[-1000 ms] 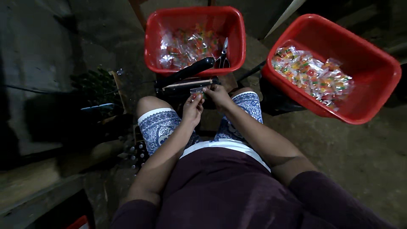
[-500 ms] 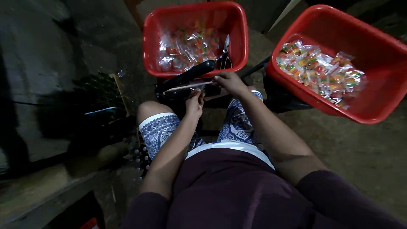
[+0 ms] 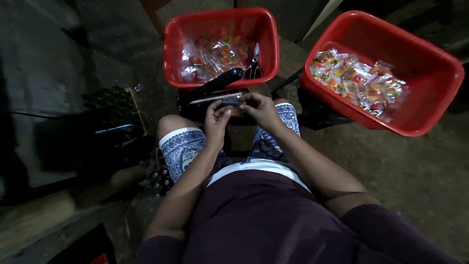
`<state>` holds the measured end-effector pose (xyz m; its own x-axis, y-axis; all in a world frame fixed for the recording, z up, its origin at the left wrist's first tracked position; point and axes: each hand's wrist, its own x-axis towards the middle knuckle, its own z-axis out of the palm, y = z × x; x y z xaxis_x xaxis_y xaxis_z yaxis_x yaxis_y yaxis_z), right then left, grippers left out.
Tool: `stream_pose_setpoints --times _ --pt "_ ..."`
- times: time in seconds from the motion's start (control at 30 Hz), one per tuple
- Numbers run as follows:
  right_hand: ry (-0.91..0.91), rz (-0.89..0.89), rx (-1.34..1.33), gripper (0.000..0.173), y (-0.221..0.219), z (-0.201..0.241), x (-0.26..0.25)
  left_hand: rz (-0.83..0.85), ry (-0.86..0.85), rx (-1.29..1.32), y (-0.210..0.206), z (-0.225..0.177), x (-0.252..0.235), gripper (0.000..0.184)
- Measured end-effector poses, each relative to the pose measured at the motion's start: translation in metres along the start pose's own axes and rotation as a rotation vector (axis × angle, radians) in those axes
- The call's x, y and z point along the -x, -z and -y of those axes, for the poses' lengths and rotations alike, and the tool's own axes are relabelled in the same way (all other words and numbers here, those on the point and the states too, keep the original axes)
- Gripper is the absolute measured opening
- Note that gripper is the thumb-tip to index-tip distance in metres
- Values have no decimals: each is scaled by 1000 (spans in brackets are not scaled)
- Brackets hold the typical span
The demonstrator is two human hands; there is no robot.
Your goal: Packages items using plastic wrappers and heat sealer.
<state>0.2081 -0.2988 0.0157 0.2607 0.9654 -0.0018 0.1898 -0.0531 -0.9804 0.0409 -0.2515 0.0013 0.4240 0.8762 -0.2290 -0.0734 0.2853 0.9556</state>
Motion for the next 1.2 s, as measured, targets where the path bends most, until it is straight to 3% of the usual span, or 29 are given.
stream_pose_setpoints --times 0.07,0.17,0.33,0.47,0.77,0.93,1.2 --pt "20 19 -20 21 3 9 11 55 -182 -156 9 -10 6 49" --pt "37 40 -41 22 6 18 23 104 -383 -364 16 -22 12 30" --pt "105 40 -8 24 8 28 36 65 -476 -574 14 -35 23 28" --pt "169 14 182 25 7 35 45 57 -500 -694 10 -46 31 24" --pt "245 2 400 18 5 36 48 60 -351 -876 6 -63 35 11" --pt "125 13 245 15 9 27 41 131 -227 -597 10 -56 26 10" --pt "-121 -13 -216 13 1 9 36 45 19 -203 2 -37 17 5"
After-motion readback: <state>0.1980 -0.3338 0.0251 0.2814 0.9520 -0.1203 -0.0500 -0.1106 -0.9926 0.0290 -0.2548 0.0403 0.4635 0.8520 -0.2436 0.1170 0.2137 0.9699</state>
